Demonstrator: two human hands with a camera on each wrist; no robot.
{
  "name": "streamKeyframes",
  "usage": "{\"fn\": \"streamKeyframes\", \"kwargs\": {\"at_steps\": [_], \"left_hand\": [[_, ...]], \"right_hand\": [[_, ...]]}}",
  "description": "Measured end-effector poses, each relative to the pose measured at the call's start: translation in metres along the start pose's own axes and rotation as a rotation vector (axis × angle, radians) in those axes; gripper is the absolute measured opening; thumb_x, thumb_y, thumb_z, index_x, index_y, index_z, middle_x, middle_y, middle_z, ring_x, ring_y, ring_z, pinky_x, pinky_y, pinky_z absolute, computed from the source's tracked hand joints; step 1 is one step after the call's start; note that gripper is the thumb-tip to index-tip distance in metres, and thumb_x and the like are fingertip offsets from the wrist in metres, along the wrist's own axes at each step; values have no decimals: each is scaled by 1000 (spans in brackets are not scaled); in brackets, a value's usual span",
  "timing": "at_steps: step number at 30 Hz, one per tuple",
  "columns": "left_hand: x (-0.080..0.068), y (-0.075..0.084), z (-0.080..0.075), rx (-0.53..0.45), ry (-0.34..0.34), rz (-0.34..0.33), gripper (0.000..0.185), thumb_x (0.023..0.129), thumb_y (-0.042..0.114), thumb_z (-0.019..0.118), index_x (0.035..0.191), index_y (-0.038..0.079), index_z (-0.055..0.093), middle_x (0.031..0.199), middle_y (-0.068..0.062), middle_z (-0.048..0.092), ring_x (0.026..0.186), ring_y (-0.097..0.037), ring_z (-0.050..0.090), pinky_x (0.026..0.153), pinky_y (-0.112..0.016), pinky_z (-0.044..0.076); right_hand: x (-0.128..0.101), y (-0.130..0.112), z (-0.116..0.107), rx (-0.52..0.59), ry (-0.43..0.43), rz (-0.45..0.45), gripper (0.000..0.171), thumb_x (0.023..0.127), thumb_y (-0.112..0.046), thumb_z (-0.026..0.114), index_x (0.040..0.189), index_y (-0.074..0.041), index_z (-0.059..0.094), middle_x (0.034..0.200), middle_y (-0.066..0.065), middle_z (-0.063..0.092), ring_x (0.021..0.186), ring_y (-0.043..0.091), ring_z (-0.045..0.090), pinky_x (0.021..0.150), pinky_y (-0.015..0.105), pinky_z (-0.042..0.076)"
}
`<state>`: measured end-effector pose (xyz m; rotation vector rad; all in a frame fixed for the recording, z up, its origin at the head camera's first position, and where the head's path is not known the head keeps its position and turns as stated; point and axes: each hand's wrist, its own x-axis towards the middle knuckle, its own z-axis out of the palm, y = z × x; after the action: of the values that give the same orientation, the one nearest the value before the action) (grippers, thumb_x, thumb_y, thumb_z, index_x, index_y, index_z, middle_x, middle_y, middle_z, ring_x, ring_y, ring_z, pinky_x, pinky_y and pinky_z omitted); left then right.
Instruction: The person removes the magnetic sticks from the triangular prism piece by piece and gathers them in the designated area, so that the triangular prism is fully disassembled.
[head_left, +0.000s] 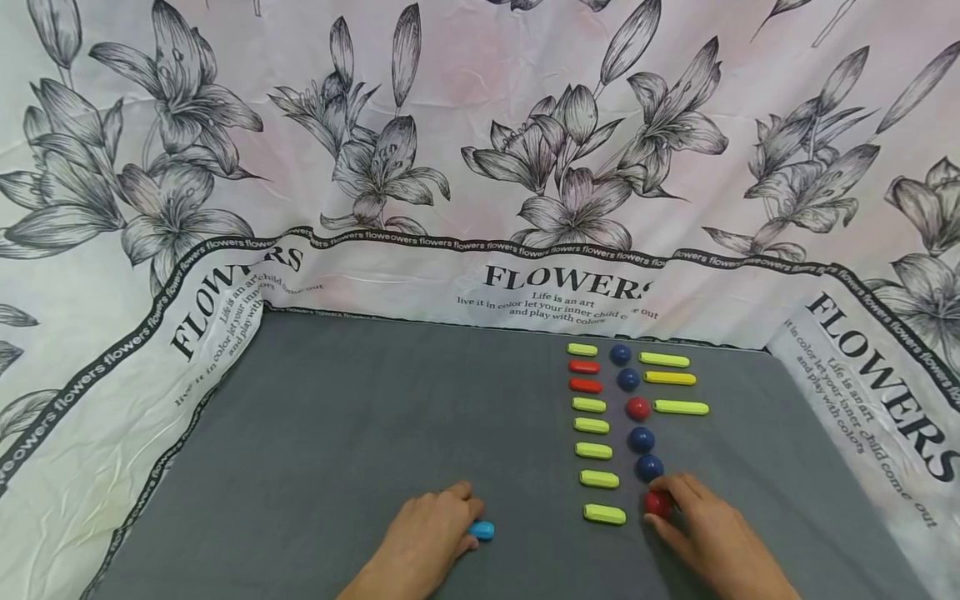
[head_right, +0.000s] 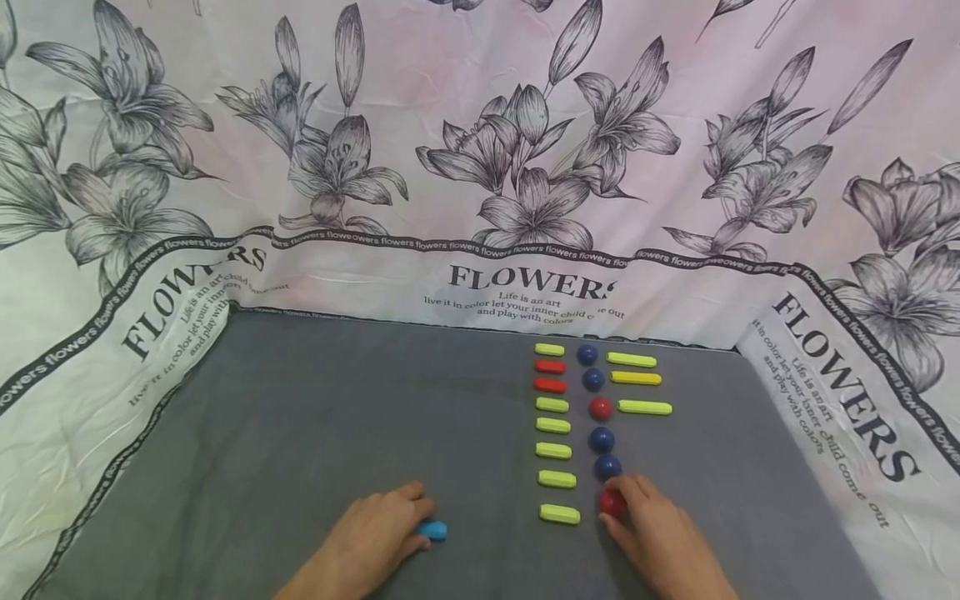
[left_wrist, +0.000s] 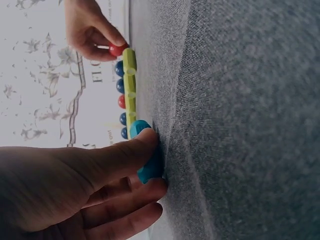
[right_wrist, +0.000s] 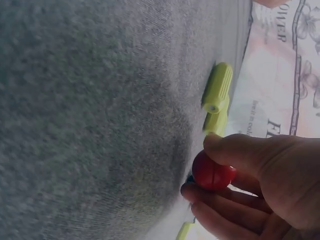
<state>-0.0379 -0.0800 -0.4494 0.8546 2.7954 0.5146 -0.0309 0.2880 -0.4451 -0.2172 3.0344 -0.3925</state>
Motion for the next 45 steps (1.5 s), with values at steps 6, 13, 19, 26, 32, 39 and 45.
{"fn": "streamKeyframes", "kwargs": {"at_steps": [6, 13, 19, 26, 32, 39, 45], "left_hand": [[0, -2, 1, 41, 22, 0, 18, 87, 28, 88, 94, 22, 73, 86, 11, 53, 65, -10, 61, 57, -27, 50], [-1, -3, 2, 68, 37, 18, 20, 85, 28, 90, 93, 22, 73, 83, 11, 51, 65, -9, 61, 57, -26, 50], [1, -1, -2, 84, 66, 21, 20, 85, 29, 90, 92, 21, 74, 83, 10, 54, 68, -10, 65, 57, -26, 51], [-2, -3, -2, 71, 80, 28, 25, 87, 37, 87, 98, 22, 71, 89, 12, 56, 70, -5, 60, 60, -27, 51], [-15, -14, -8, 113, 191, 33, 65, 91, 64, 72, 139, 21, 66, 135, 6, 66, 121, -14, 64, 100, -41, 53], [-31, -26, -12, 217, 305, 21, 109, 83, 90, 57, 169, 30, 26, 177, 6, 16, 163, -19, 16, 129, -51, 4], [-40, -32, -5, 272, 320, 4, 128, 68, 102, 54, 170, 37, 10, 179, 6, 4, 165, -26, 1, 121, -68, -14]], "right_hand": [[1, 0, 5, -26, -53, 34, 40, 83, -26, 93, 114, -16, 70, 109, 2, 68, 88, 14, 63, 80, 46, 59], [-2, 1, 12, -5, 7, -2, 38, 83, -26, 92, 114, -18, 71, 105, -2, 68, 85, 10, 62, 75, 42, 58], [0, -1, 4, -27, 95, -69, 43, 84, -29, 92, 118, -15, 71, 109, -1, 69, 90, 13, 66, 76, 44, 58], [-3, -18, -6, -88, 296, -267, 43, 82, -32, 93, 117, -19, 73, 105, -7, 68, 89, 8, 64, 76, 42, 59], [0, -50, -4, -49, 359, -446, 46, 81, -28, 94, 121, -23, 72, 112, -13, 69, 94, 4, 65, 78, 37, 59], [9, -84, 22, 29, 280, -600, 43, 88, -29, 89, 125, -21, 69, 114, -13, 67, 100, 3, 65, 84, 32, 59], [13, -110, 43, 89, 73, -669, 35, 101, -35, 75, 132, -21, 66, 121, -12, 67, 107, 6, 66, 90, 34, 59]]}}
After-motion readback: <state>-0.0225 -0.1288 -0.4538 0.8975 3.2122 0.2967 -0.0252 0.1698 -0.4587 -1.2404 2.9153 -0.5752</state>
